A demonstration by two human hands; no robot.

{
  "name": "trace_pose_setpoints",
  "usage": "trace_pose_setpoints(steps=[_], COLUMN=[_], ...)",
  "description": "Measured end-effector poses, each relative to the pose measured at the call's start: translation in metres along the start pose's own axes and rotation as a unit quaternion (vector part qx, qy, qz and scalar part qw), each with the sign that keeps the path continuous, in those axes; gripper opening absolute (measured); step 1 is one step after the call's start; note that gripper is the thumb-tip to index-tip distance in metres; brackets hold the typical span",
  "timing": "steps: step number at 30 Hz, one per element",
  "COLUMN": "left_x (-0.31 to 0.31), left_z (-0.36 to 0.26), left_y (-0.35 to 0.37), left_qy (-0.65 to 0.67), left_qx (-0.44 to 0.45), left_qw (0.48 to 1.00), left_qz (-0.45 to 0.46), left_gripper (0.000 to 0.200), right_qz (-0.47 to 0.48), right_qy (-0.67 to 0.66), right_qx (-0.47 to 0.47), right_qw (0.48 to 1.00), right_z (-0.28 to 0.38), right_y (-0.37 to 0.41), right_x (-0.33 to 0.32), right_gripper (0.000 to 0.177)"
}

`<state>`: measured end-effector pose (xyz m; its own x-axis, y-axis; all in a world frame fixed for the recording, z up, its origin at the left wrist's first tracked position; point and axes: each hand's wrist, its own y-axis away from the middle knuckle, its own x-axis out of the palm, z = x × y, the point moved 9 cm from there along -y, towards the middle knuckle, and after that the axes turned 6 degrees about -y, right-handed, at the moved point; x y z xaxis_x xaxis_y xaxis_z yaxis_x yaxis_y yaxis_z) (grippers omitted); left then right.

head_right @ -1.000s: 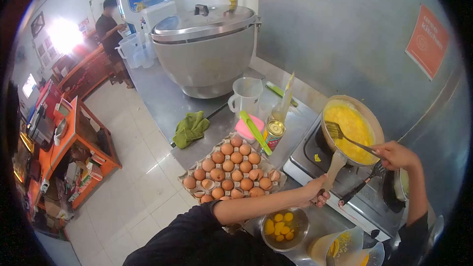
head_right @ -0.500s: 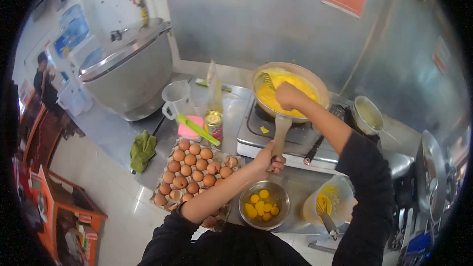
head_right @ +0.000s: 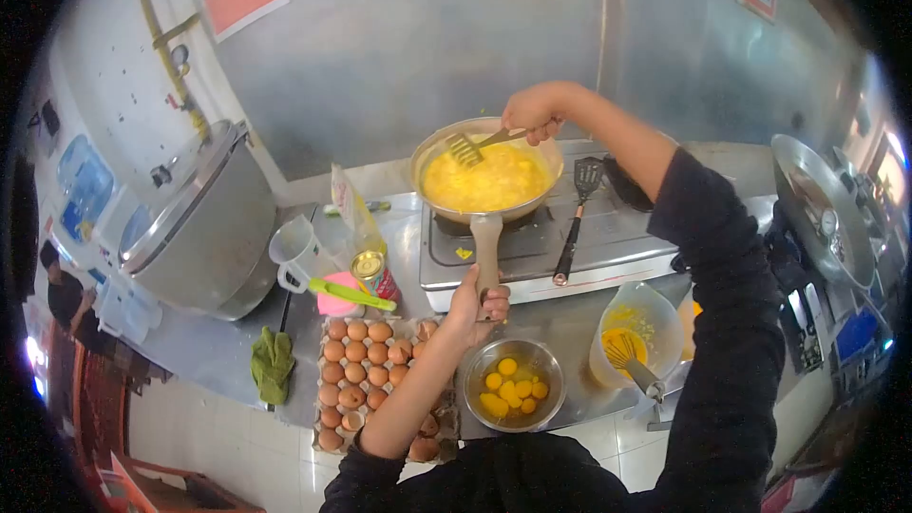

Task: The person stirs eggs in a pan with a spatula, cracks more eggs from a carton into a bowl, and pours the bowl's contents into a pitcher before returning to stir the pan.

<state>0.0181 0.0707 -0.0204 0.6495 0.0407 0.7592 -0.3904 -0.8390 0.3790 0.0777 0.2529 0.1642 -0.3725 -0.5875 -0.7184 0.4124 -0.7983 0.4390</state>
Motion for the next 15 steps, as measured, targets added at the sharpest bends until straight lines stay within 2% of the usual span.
trace_pose_setpoints(steps=[1,5,7,11,15], left_x=[-0.001,-0.004,-0.002,-0.002,-0.002], left_z=[0.001,0.001,0.000,0.000,0.000], left_y=[-0.001,-0.005,-0.003,-0.002,-0.002], left_qy=[-0.006,-0.022,-0.022,-0.038,-0.043], left_qx=[-0.006,0.000,0.000,-0.012,-0.025], left_qw=[1.000,1.000,1.000,0.999,0.999], left_qz=[0.003,0.005,0.014,0.014,0.018], left_gripper=[0.034,0.035,0.035,0.037,0.036], right_qz=[0.034,0.064,0.134,0.108,0.061], right_qy=[0.021,0.094,0.156,0.100,-0.026], right_qx=[-0.010,-0.013,-0.050,-0.077,-0.093], right_qw=[0.999,0.993,0.977,0.986,0.993], right_z=[0.002,0.002,0.003,-0.011,-0.019], right_y=[0.015,0.051,0.059,0.034,-0.005], right_x=[0.004,0.012,0.033,0.053,0.070], right_gripper=[0.031,0.033,0.037,0.035,0.036])
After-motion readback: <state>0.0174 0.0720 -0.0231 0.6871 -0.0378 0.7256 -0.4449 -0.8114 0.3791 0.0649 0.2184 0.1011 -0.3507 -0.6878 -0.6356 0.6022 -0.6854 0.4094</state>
